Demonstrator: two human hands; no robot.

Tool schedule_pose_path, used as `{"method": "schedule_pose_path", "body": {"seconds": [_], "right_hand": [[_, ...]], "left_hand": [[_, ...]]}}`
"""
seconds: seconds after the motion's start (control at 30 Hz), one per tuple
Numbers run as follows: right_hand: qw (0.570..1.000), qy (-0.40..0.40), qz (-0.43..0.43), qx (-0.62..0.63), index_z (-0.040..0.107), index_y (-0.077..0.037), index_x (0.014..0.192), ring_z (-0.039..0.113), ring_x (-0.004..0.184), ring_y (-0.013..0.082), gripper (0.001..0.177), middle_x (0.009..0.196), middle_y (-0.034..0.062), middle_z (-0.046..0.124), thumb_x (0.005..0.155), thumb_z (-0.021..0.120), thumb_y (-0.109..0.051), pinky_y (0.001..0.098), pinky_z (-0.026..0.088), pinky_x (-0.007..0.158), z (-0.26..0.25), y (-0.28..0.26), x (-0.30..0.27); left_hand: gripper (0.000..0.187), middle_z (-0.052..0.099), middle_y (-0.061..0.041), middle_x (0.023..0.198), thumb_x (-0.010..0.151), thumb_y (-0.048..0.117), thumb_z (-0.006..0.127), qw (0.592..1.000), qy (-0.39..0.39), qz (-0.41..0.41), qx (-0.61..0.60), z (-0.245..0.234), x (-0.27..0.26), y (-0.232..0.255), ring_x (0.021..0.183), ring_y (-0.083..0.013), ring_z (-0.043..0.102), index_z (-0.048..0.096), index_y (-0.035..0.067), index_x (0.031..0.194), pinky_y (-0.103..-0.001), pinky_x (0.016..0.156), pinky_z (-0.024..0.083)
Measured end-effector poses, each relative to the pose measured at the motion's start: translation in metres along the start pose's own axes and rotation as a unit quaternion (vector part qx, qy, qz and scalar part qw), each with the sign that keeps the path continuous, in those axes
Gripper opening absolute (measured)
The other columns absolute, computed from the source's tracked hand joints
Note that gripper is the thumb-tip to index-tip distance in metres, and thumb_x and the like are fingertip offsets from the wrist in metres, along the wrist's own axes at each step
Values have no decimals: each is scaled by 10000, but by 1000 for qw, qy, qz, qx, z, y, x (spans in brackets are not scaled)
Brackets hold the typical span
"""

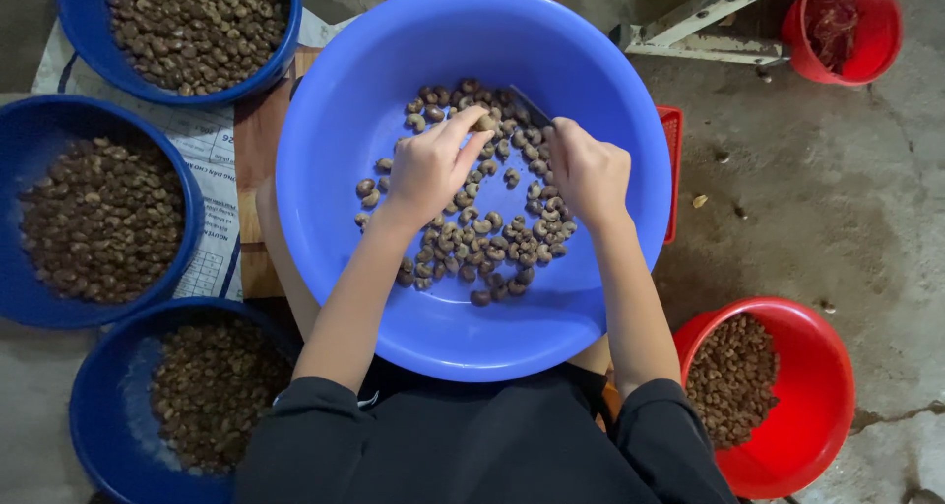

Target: Peeling or cutting the outer layer of nuts using a small knife over a large plastic basin

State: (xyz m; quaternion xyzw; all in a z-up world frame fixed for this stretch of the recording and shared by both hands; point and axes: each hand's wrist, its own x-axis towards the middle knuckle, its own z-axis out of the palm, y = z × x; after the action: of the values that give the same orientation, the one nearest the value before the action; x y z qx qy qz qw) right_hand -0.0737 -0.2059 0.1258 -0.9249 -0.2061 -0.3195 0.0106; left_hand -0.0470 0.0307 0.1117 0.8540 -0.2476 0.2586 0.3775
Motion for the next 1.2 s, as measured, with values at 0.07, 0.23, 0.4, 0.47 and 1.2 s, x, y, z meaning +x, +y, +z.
{"method": "schedule_pose_path", "body": {"seconds": [0.07, 0.23, 0.4, 0.47, 1.2], "right_hand": [[909, -4, 199, 367, 651, -82, 1061, 610, 520, 347, 138, 609, 40, 606, 1094, 542, -161, 393, 436, 467, -11, -15, 9], [631, -53, 351, 690, 636, -67, 1192, 474, 633, 77, 203, 825, 8, 558, 1017, 689, -154, 222, 380, 529, 8, -29, 0], [467, -18, 371, 802, 598, -25, 1139, 304, 486, 3, 133, 801, 0, 463, 1018, 648, -49, 183, 273, 410, 21, -39, -9], [436, -9, 371, 820, 571, -15, 1146, 290, 464, -18, 159, 826, 1, 468, 1023, 655, -74, 188, 254, 400, 23, -42, -9], [887, -94, 192, 410, 614, -16, 1144, 529, 691, 162, 124, 896, 66, 606, 1126, 522, -96, 346, 407, 650, -25, -18, 14]], "left_hand": [[140, 776, -58, 894, 992, 169, 724, 997, -49, -5, -65, -5, 5, 13, 802, -234, 766, 710, 123, 1124, -346, 584, 610], [135, 759, -109, 878, 938, 59, 768, 955, -67, -82, -275, -16, 18, 37, 783, -252, 758, 739, 70, 1070, -300, 560, 612], [218, 725, -57, 931, 906, 47, 815, 883, -42, -181, -432, -10, 15, 44, 843, -176, 743, 759, 89, 1113, -267, 578, 642], [212, 614, -55, 1043, 996, 139, 755, 879, -28, -182, -439, 0, 11, 46, 871, -136, 666, 738, 41, 1182, -253, 592, 638], [213, 726, -57, 916, 1083, 243, 649, 992, -83, 86, -44, -18, 17, 29, 835, -204, 693, 680, 34, 1061, -329, 652, 547]]}}
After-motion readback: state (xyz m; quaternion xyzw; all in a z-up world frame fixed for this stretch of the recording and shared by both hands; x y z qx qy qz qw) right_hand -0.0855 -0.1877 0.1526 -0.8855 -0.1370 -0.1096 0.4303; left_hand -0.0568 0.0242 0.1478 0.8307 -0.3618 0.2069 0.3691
